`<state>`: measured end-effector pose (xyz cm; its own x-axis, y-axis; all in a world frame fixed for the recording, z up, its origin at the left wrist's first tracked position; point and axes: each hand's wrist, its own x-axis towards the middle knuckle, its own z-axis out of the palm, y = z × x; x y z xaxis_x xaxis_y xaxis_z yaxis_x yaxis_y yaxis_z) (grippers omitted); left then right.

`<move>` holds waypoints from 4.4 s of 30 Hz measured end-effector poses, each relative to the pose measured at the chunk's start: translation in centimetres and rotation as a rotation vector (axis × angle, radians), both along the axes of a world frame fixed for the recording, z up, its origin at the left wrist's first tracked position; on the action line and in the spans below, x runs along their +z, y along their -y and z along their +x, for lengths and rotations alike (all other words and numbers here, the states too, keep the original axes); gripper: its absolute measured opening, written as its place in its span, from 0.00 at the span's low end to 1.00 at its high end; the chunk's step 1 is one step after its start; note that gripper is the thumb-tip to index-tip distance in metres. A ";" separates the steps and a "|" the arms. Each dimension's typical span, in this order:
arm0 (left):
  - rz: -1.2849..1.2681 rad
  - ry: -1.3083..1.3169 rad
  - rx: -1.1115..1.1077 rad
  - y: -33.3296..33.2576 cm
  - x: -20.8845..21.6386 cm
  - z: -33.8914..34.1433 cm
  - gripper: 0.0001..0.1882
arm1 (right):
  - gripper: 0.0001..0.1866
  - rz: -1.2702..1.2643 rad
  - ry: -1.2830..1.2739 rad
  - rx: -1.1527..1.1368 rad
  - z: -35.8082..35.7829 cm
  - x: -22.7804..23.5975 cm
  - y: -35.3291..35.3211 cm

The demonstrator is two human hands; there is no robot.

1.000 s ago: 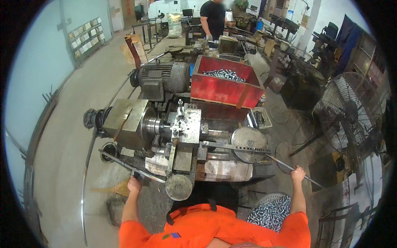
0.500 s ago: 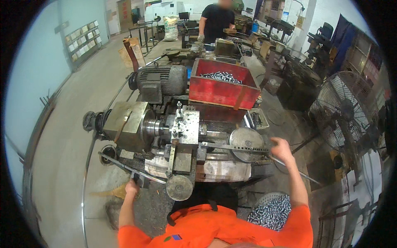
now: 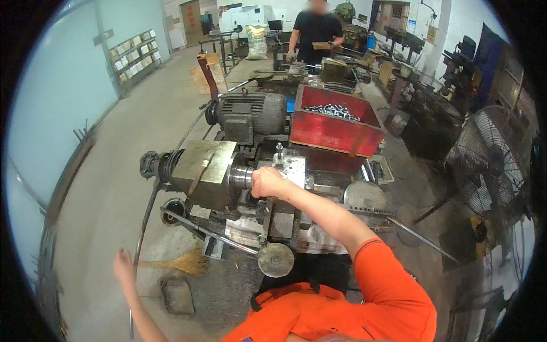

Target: The person operates a metal cutting machine, repeatedly inserting metal rods into the machine and pulling a lever to cut them. The cut pieces fall into a red bin. The person continues this process throughout the video.

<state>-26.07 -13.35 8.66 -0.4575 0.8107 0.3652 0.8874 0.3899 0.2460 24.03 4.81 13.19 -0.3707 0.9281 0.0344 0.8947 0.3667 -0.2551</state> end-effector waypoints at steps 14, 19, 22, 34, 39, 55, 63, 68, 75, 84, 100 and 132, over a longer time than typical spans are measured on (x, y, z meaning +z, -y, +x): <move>-0.142 0.091 0.248 2.7 -7.4 -4.5 0.31 | 0.15 0.034 -0.045 0.013 -0.3 -1.2 -1.5; -0.082 0.038 0.323 6.5 -4.4 11.3 0.26 | 0.13 0.088 -0.098 0.011 -0.4 -1.4 -1.3; -0.076 0.074 0.244 6.9 -4.3 11.3 0.23 | 0.15 0.027 -0.030 -0.033 -0.1 0.1 -0.7; -0.289 1.009 -0.233 0.9 -3.4 6.0 0.09 | 0.21 0.534 -0.011 -0.399 17.9 11.9 -1.4; -0.144 0.852 -0.217 1.6 -4.8 5.6 0.08 | 0.29 0.235 0.024 -0.329 18.9 12.8 -2.5; -0.171 0.866 -0.360 0.2 -6.7 4.7 0.13 | 0.18 0.299 -0.264 -0.720 36.7 -5.7 18.7; -0.192 0.800 -0.255 -0.5 -7.0 5.1 0.09 | 0.19 0.252 -0.371 -1.598 50.7 -17.0 29.9; -0.220 0.357 -0.231 0.7 -6.7 3.6 0.06 | 0.21 0.210 -0.283 -1.558 45.0 -12.9 27.8; -0.185 0.087 -0.165 -0.4 -11.4 -1.9 0.10 | 0.21 0.111 -0.222 -1.480 46.0 -14.5 27.8; -0.381 0.145 -0.049 0.3 -8.2 2.4 0.13 | 0.19 0.121 -0.221 -1.478 45.3 -13.1 27.3; -0.260 0.359 -0.092 0.2 -7.1 4.2 0.10 | 0.22 0.143 -0.204 -1.504 46.8 -15.3 27.8; -0.299 0.828 -0.206 -0.4 -4.8 6.1 0.07 | 0.20 0.250 -0.108 -1.472 45.8 -14.8 28.1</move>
